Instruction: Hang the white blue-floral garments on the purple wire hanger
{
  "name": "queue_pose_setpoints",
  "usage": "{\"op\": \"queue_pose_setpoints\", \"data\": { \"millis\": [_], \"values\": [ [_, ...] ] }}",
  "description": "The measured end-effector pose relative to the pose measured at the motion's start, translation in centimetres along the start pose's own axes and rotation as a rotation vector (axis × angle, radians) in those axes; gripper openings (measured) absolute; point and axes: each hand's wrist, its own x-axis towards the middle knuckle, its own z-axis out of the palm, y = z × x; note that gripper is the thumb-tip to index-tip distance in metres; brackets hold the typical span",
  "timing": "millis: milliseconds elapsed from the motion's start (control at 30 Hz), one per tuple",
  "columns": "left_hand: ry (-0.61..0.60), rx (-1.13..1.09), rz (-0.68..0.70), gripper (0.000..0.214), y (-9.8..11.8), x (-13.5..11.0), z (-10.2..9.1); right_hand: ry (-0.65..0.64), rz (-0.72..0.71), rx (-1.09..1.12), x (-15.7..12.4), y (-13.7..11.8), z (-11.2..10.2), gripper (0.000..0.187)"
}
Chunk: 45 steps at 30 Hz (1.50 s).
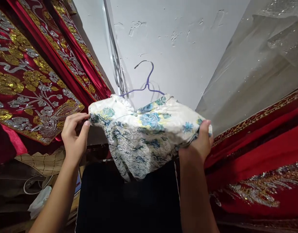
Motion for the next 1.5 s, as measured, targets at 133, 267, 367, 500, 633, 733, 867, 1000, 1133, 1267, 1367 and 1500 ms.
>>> {"op": "queue_pose_setpoints", "data": {
  "millis": [133,267,367,500,633,733,867,1000,1133,1267,1367,1500],
  "values": [
    [-0.380,-0.560,-0.420,0.041,2.1,-0.9,0.6,-0.058,-0.133,0.052,-5.2,-0.3,-0.4,0.014],
    [-0.446,-0.921,-0.805,0.048,3.9,-1.5,0.4,-1.011,-0.131,-0.136,-9.7,-1.6,0.6,0.041],
    [-0.355,-0.945,-0.938,0.036,3.9,-1.9,-1.0,-1.631,0.124,-0.244,-10.5,-2.5,1.4,0.083],
    [-0.549,-0.946,-1.112,0.031,2.6,-2.8,-3.4,-1.847,0.524,-0.314,-9.4,-1.2,1.5,0.084],
    [-1.043,-0.754,-1.097,0.021,1.8,-3.5,-5.5,-1.346,0.254,-0.627,-8.6,2.0,1.5,0.064],
    [-1.188,-0.499,-0.886,0.025,2.0,-3.0,-7.2,-1.182,-0.023,-0.738,-8.3,3.6,2.3,0.071],
    [-1.127,-0.256,-0.586,0.034,1.8,-1.2,-9.5,-1.309,-0.020,-0.703,-7.4,3.8,3.6,0.046],
    [-0.844,-0.094,-0.462,0.031,0.8,-0.3,-9.7,-1.476,0.213,-0.571,-6.5,2.8,3.8,0.042],
    [-0.390,0.052,-0.265,0.026,1.0,-0.8,-7.4,-1.218,0.271,-0.432,-5.4,1.5,4.2,0.046],
    [0.024,0.229,0.160,0.026,2.4,-2.3,-5.4,-0.863,0.322,-0.345,-3.6,0.2,6.5,0.041],
    [-0.008,0.167,0.233,0.021,2.9,-3.7,-3.9,-0.708,0.215,-0.242,-2.0,0.0,8.0,0.040],
    [-0.488,0.034,-0.082,0.042,2.3,-5.3,-1.3,-0.605,0.164,-0.174,-0.6,0.7,8.0,0.038]
  ]
}}
